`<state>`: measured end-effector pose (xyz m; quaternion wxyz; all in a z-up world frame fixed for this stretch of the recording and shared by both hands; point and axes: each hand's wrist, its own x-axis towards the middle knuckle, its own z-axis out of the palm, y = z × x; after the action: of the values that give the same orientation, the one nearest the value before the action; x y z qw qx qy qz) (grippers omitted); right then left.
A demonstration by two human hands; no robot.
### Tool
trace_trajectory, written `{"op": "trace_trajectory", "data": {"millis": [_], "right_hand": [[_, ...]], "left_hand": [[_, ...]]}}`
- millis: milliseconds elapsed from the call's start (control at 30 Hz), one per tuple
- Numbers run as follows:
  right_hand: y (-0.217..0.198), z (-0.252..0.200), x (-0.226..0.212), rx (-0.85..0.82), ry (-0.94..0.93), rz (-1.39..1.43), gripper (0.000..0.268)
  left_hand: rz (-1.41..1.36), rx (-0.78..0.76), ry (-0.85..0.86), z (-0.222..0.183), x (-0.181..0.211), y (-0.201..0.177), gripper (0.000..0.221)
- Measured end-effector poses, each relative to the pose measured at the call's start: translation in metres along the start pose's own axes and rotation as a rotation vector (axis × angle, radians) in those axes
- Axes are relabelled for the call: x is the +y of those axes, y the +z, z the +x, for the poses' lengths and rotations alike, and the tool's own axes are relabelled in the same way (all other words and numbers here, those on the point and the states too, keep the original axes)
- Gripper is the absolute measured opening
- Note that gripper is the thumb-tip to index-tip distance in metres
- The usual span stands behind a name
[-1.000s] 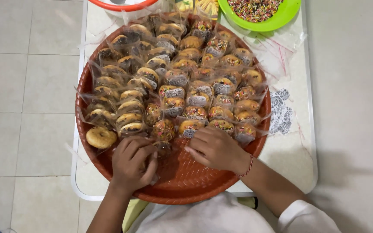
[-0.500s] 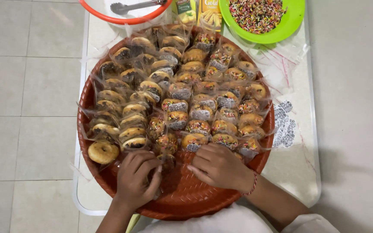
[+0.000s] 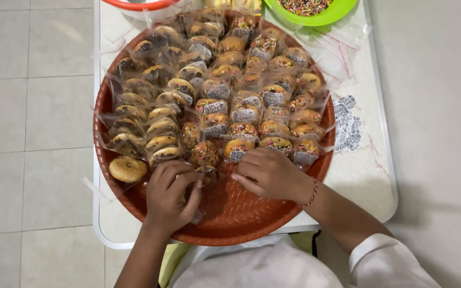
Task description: Applying labels to individually wrapped donuts and arranging them on a large tray
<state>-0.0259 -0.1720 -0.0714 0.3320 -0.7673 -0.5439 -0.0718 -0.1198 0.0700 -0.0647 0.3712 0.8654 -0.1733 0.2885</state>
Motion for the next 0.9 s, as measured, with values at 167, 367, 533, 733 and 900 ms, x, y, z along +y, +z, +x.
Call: {"op": "trace_trajectory", "data": {"millis": [167, 367, 533, 733, 900], "right_hand": [[-0.004, 0.0, -0.001, -0.045, -0.016, -0.014, 0.025], [-0.005, -0.002, -0.002, -0.086, 0.002, -0.015, 0.022], [-0.005, 0.001, 0.004, -0.092, 0.007, -0.003, 0.021], [-0.01, 0.0, 0.002, -0.095, 0.01, 0.012, 0.022], [-0.016, -0.002, 0.0, 0.016, 0.195, 0.312, 0.061]], "left_hand": [[0.013, -0.029, 0.007, 0.001, 0.003, -0.004, 0.007], [0.016, -0.08, -0.044, 0.0, 0.003, -0.004, 0.007], [0.007, -0.083, -0.063, 0.002, 0.0, -0.004, 0.009], [-0.038, -0.089, -0.013, 0.014, 0.014, -0.009, 0.004], [-0.233, -0.188, 0.055, 0.053, 0.037, -0.015, 0.007]]}}
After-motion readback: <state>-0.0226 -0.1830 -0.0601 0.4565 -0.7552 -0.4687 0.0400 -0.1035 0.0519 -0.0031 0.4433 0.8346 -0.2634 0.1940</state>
